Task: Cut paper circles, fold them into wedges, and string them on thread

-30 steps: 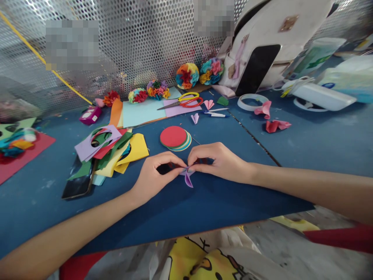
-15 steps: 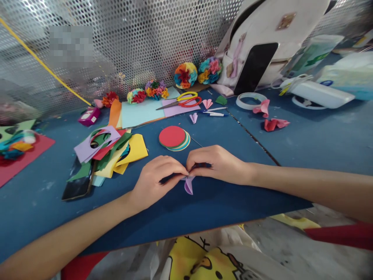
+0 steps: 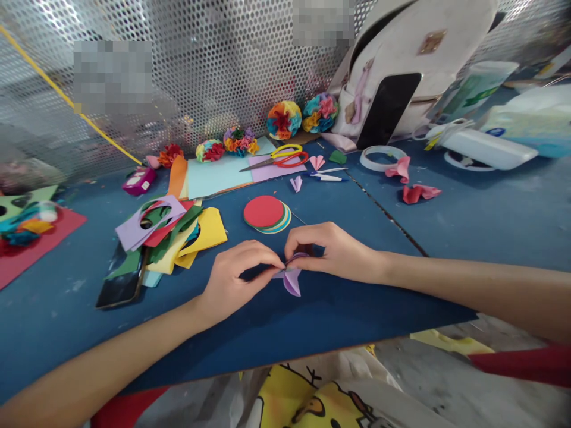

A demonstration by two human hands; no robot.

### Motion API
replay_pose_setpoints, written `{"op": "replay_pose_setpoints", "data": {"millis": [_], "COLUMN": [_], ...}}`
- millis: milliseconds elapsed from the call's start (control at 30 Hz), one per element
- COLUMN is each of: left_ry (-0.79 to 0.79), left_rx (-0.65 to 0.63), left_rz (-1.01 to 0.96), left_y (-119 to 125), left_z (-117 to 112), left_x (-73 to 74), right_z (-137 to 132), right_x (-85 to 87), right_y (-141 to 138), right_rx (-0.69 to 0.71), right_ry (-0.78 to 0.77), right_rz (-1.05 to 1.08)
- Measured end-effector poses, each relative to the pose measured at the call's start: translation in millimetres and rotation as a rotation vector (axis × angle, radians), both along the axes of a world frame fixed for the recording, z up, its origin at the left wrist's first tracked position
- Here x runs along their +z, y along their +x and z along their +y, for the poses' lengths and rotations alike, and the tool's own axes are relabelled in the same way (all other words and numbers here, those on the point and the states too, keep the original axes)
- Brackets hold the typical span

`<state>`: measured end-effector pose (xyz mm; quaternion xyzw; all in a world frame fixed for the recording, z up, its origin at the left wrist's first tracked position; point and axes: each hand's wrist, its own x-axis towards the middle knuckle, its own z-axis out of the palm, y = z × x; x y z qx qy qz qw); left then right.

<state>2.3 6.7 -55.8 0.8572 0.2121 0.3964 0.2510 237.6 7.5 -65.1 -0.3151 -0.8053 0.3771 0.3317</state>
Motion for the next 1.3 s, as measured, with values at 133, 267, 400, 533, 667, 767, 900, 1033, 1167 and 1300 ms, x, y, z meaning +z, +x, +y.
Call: {"op": "replay_pose_setpoints", "data": {"millis": [133, 267, 400, 533, 667, 767, 900, 1033, 1167, 1300], "left_ry": [-0.038, -0.060, -0.051, -0.053, -0.033, 0.024, 0.088, 0.131, 0.135, 0.109], "left_rx": [0.026, 0.051, 0.037, 0.039, 0.024, 0.013, -0.001, -0.020, -0.033, -0.047], "left_rz": [-0.002, -0.002, -0.006, 0.004, 0.024, 0.043, 0.071, 0.098, 0.101, 0.086], "left_y": [-1.0, -1.9, -1.5, -0.8, -0.6, -0.8, -0.6, 0.2, 1.1, 1.1], "left_z": [0.4, 0.9, 1.0, 0.9, 0.7, 0.7, 0.8, 1.3, 2.3, 2.9], "left_x": [0.8, 0.6, 0.0, -0.2, -0.8, -1.3, -1.4, -1.6, -2.0, -1.8], "right_z": [1.8, 3.0, 3.5, 3.5, 2.8, 1.6, 1.1, 1.7, 0.5, -0.9], "right_x": [1.2, 1.9, 1.5, 0.7, 0.2, 0.6, 1.9, 2.7, 3.9, 4.4], "right_y": [1.1, 1.1, 0.4, 0.6, 0.4, -0.3, -0.8, -0.1, 0.5, -0.1], "right_rx": [0.001, -0.013, -0.020, -0.024, -0.019, -0.019, -0.002, 0.044, 0.039, 0.018], "right_ry": [-0.028, -0.069, -0.102, -0.116, -0.069, -0.048, -0.072, -0.059, -0.115, -0.219], "right_rz": [-0.003, 0.015, 0.020, 0.011, -0.006, -0.017, 0.003, -0.012, 0.018, 0.095]}}
